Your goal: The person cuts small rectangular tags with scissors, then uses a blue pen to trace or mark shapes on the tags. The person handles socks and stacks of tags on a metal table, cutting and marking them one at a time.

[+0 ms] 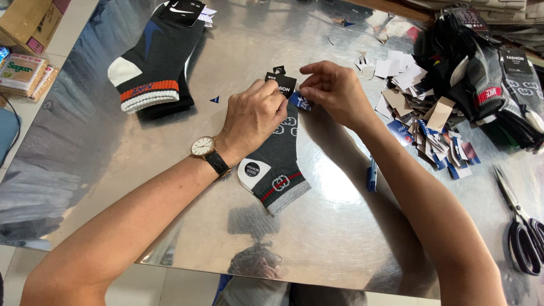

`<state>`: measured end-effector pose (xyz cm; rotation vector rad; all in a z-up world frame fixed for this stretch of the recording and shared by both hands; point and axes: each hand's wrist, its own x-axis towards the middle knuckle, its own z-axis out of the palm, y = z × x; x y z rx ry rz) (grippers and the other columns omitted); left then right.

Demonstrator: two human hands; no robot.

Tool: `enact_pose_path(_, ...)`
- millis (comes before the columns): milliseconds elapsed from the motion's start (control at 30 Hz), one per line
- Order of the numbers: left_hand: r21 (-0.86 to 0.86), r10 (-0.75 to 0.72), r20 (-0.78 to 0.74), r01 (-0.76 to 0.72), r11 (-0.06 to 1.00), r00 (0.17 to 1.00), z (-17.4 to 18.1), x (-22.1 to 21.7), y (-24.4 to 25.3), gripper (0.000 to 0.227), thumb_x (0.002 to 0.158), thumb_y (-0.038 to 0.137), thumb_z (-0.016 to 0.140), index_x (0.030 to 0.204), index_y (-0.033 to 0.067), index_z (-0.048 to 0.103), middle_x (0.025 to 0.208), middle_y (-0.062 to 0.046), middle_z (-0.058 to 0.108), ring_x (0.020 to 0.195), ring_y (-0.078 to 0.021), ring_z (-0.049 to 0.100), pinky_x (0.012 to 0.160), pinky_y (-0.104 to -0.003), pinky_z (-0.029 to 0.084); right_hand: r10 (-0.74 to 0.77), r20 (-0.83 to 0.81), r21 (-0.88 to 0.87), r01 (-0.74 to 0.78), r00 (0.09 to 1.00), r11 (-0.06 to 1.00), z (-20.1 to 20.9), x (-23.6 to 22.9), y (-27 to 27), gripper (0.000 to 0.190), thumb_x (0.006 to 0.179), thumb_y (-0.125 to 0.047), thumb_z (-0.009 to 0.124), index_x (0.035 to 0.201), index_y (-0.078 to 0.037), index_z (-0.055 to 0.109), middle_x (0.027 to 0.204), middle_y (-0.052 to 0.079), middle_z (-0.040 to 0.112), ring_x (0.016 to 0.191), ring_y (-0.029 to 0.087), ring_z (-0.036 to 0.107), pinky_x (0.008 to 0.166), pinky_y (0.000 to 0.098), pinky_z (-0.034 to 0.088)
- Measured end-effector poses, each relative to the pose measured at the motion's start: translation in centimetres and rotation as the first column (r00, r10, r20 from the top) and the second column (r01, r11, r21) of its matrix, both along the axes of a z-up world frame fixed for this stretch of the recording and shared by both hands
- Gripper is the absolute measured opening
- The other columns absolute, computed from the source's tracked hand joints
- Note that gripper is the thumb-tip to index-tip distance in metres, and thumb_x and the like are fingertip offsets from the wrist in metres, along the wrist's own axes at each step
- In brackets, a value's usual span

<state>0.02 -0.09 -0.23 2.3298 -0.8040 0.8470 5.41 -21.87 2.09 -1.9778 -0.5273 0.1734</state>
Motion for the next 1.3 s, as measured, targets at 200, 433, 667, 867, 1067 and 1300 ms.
enact_pose_path(200, 0.017, -0.016, -0.009, 0.016, 1.000, 1.000, 0.3, -0.3, 0.2, 0.011, 0.089, 0.014, 0.076, 0.085, 0.0043, 0.074, 0.086, -0.004, 0.061, 0.080, -0.0182, 0.063, 0.058, -0.032, 0.053, -0.003, 0.050, -0.013, 0.003, 0.999, 1.000, -0.3, 1.2, 0.4, 0.033, 0.096, 0.001, 0.068, 0.128, 0.004, 0.063, 0.102, 0.009, 0.074, 0.094, 0.013, 0.073, 0.081, 0.0259, 0.062)
enact_pose_path(433, 0.059, -0.030, -0.076, 0.035, 0.998, 0.997, -0.2, -0.2, -0.1, 0.017, 0.088, 0.020, 0.081, 0.085, 0.0045, 0.076, 0.089, -0.004, 0.059, 0.085, -0.0182, 0.060, 0.062, -0.030, 0.055, -0.129, -0.002, -0.069, 0.128, 0.992, 0.989, 1.0, 0.5, -0.7, 0.027, 0.099, -0.010, 0.069, 0.123, 0.001, 0.068, 0.096, 0.008, 0.076, 0.081, 0.012, 0.071, 0.071, 0.0254, 0.059)
enact_pose_path(667, 0.066, -0.020, -0.052, 0.023, 0.998, 0.998, 0.0, -0.5, 0.2, 0.016, 0.086, 0.019, 0.082, 0.085, 0.0044, 0.075, 0.091, -0.004, 0.059, 0.086, -0.0188, 0.061, 0.064, -0.032, 0.055, -0.003, 0.089, -0.157, 0.017, 0.996, 0.987, 0.9, 0.0, -1.1, 0.031, 0.089, -0.004, 0.076, 0.120, 0.000, 0.069, 0.097, 0.006, 0.077, 0.083, 0.009, 0.070, 0.077, 0.0253, 0.059)
enact_pose_path(867, 0.058, -0.028, -0.055, 0.031, 0.998, 0.998, 0.4, -0.6, 0.2, 0.015, 0.086, 0.018, 0.082, 0.089, 0.0048, 0.076, 0.091, -0.004, 0.059, 0.085, -0.0187, 0.061, 0.063, -0.033, 0.055, -0.055, 0.111, -0.147, 0.071, 0.992, 0.987, 0.0, 0.3, -0.5, 0.026, 0.091, -0.002, 0.074, 0.116, -0.002, 0.072, 0.095, 0.005, 0.078, 0.079, 0.010, 0.069, 0.072, 0.0260, 0.058)
enact_pose_path(1067, 0.080, -0.034, -0.055, 0.038, 0.996, 0.998, 0.6, -0.7, 0.3, 0.015, 0.086, 0.018, 0.081, 0.090, 0.0044, 0.077, 0.091, -0.004, 0.059, 0.086, -0.0194, 0.061, 0.064, -0.034, 0.054, -0.053, 0.147, -0.186, 0.080, 0.988, 0.979, -0.1, 0.8, -1.2, 0.029, 0.090, -0.011, 0.076, 0.118, -0.004, 0.072, 0.099, 0.008, 0.077, 0.082, 0.014, 0.070, 0.075, 0.0280, 0.059)
enact_pose_path(1300, 0.102, -0.034, -0.038, 0.037, 0.994, 0.999, 0.6, -0.7, 0.4, 0.016, 0.088, 0.020, 0.076, 0.091, 0.0041, 0.079, 0.093, -0.005, 0.059, 0.092, -0.0230, 0.059, 0.075, -0.038, 0.051, 0.046, 0.310, -0.366, 0.074, 0.950, 0.928, 0.6, 1.9, 0.8, 0.027, 0.105, -0.027, 0.065, 0.108, -0.002, 0.076, 0.102, 0.019, 0.067, 0.091, 0.027, 0.067, 0.079, 0.0395, 0.054)
